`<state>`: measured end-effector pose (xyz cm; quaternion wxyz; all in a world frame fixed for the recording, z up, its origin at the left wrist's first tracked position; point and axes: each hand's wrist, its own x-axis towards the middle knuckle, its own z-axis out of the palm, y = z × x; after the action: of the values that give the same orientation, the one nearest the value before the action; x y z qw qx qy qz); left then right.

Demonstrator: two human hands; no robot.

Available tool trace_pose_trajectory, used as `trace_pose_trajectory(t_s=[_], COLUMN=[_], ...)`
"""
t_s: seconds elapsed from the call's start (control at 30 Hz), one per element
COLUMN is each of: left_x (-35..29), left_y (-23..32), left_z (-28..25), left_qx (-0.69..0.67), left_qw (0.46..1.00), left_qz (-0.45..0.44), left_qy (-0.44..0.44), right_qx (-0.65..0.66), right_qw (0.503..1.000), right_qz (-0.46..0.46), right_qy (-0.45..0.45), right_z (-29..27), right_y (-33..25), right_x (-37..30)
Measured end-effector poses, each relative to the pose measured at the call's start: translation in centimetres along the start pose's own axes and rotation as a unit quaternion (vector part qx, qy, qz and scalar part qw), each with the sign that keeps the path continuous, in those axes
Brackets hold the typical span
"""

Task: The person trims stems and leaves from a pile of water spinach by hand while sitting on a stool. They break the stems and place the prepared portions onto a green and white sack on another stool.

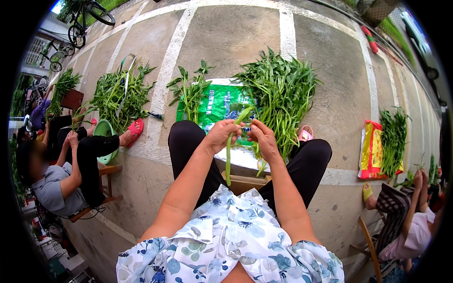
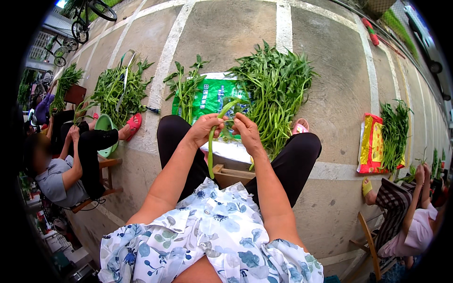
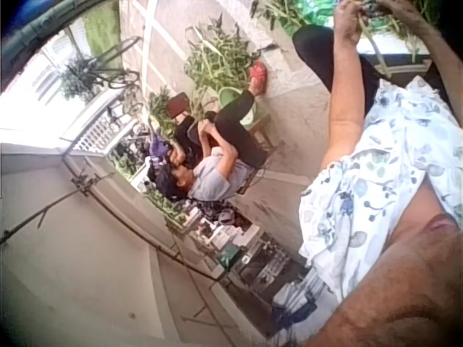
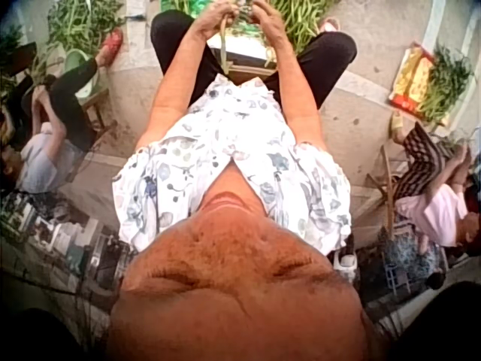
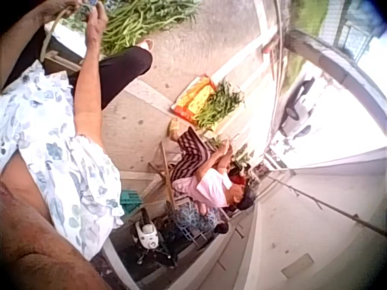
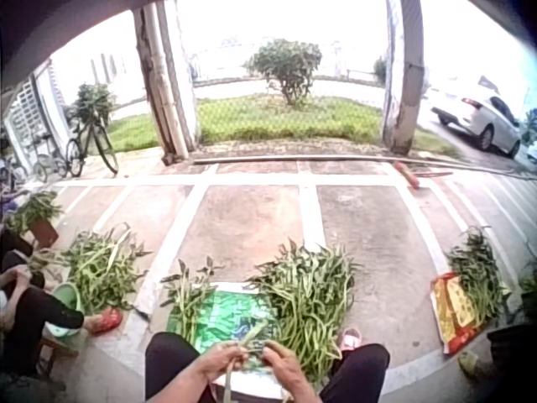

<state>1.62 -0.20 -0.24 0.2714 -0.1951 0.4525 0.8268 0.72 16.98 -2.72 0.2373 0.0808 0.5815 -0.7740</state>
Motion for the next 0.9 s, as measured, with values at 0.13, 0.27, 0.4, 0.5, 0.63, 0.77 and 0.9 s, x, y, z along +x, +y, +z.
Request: trace_pose_trajectory(t_s=[0.13,0.27,0.4,0.5,0.63,0.77,0.9], left_x=[0.0,0.4,0.2,1.4,3.3,6.9,13.2], left_y=[0.0,0.1,0.7,1.2,3.6,5.4,1.6], left_z=[0.0,0.1,0.2,1.3,3.8,2.7,-2.6], left_qx=[0.006,-0.007,0.043,0.058,0.116,0.127,0.233], left_qw=[1.000,1.000,0.992,0.991,0.984,0.979,0.956], left_qz=[0.000,0.020,0.074,0.098,0.129,0.156,0.129], left_qy=[-0.004,0.022,0.095,0.077,0.040,-0.034,0.120], right_qx=[-0.017,0.000,-0.015,-0.001,0.015,-0.031,-0.012], right_qw=[0.999,0.999,0.997,0.986,0.995,0.999,0.996], right_qz=[-0.023,-0.013,0.062,0.085,0.068,0.003,-0.077], right_qy=[-0.018,0.035,-0.045,-0.144,-0.073,-0.030,0.043], right_z=[-0.4,-1.0,-0.3,2.0,1.5,-0.8,-4.2], right_y=[0.3,0.4,-1.2,-2.6,-5.1,-11.4,-14.8], right_x=[0.0,0.6,-0.3,-1.3,-0.4,1.2,2.4])
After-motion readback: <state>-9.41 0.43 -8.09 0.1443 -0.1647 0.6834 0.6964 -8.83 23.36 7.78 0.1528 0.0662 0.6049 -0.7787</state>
